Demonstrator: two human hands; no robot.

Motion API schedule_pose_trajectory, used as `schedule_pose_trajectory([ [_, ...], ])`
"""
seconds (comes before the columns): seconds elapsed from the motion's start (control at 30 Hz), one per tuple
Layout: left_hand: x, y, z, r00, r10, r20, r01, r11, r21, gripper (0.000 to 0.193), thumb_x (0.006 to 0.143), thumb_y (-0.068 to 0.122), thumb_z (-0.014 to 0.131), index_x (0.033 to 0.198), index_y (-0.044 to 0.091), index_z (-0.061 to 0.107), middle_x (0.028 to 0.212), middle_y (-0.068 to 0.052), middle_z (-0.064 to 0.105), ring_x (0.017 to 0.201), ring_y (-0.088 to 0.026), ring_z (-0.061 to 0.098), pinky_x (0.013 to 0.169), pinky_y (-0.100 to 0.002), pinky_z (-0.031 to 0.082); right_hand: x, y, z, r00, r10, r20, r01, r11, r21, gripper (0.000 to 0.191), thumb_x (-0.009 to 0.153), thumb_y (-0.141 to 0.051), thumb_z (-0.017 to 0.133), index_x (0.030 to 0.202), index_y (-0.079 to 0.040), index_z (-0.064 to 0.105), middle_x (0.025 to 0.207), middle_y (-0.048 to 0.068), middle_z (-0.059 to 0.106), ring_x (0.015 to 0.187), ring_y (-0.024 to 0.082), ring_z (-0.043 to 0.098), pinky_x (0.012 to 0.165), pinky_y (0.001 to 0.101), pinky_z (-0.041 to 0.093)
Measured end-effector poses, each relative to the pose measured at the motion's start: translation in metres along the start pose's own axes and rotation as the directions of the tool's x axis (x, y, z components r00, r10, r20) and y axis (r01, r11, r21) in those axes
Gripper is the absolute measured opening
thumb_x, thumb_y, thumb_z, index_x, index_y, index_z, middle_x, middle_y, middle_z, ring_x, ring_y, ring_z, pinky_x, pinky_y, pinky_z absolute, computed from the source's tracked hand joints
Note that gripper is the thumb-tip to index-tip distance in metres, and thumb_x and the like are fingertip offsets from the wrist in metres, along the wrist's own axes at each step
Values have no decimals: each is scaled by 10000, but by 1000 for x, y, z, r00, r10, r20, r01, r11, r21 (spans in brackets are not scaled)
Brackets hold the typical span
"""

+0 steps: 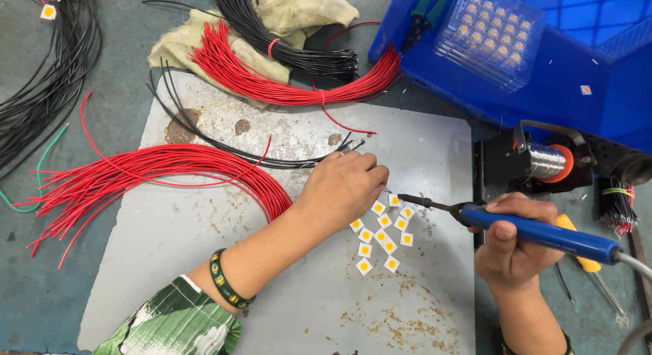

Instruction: The person uses a soldering iron to attach small square LED modules to red and black wires on a workbench. They repeatedly heat the LED contacts and feed solder wire to form joints, then move the finished units aside.

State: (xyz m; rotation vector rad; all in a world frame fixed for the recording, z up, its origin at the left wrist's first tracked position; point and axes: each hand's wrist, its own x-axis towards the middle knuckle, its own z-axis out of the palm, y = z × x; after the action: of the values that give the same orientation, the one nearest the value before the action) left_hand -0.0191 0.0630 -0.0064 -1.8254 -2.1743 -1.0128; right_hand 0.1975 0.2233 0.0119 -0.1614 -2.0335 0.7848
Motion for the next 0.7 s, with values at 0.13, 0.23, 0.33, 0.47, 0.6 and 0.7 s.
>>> schedule_pose_trajectory([
  [0.13, 0, 0, -1, 1000, -2, 8, 2, 1000, -15, 91, 858, 196, 728, 875, 119, 682, 835, -30, 622, 841, -247, 649, 747, -416, 509, 2, -2, 1, 1000, 15, 12, -15, 1000, 3, 482, 1120, -458, 578, 1098, 15, 484, 837, 82, 590, 568, 145, 632, 503, 229, 525],
  [0.23, 2, 0, -3, 1000, -13, 23, 13, 1000, -19, 92, 866, 199, 726, 879, 120, 682, 835, -31, 623, 835, -252, 651, 744, -423, 506, 6, -6, 2, 999, 32, 18, -32, 999, -17, 484, 1121, -464, 572, 1090, 12, 492, 814, 84, 594, 550, 143, 631, 497, 233, 522],
  [0.33, 4, -1, -7, 998, -35, 46, 37, 999, -40, 102, 881, 208, 726, 885, 115, 684, 826, -36, 618, 823, -260, 653, 731, -435, 504, 11, -10, 1, 995, 58, -75, -56, 998, 27, 524, 1130, -505, 579, 1121, 8, 476, 829, 89, 579, 595, 147, 615, 499, 216, 517],
  [0.47, 5, -1, -11, 996, -64, 62, 70, 993, -98, 91, 891, 194, 721, 901, 110, 686, 854, -53, 610, 835, -265, 656, 735, -437, 517, 12, -11, -4, 983, 122, -141, -112, 991, 74, 566, 1102, -546, 578, 1104, 6, 453, 775, 90, 579, 539, 115, 589, 446, 178, 425],
  [0.6, 6, -1, -15, 991, -79, 105, 97, 980, -173, 85, 880, 190, 728, 893, 115, 691, 871, -66, 601, 856, -277, 649, 761, -435, 526, 5, -3, -5, 982, 128, -135, -115, 988, 105, 565, 1123, -534, 603, 1098, 13, 464, 767, 95, 551, 524, 98, 540, 474, 212, 468],
  [0.7, 5, -1, -14, 993, -57, 98, 75, 980, -186, 81, 872, 193, 733, 880, 122, 695, 878, -65, 601, 854, -279, 642, 776, -429, 526, 1, 2, -6, 982, 135, -135, -122, 988, 99, 554, 1124, -527, 603, 1086, 11, 479, 761, 93, 556, 520, 101, 535, 481, 212, 468],
])
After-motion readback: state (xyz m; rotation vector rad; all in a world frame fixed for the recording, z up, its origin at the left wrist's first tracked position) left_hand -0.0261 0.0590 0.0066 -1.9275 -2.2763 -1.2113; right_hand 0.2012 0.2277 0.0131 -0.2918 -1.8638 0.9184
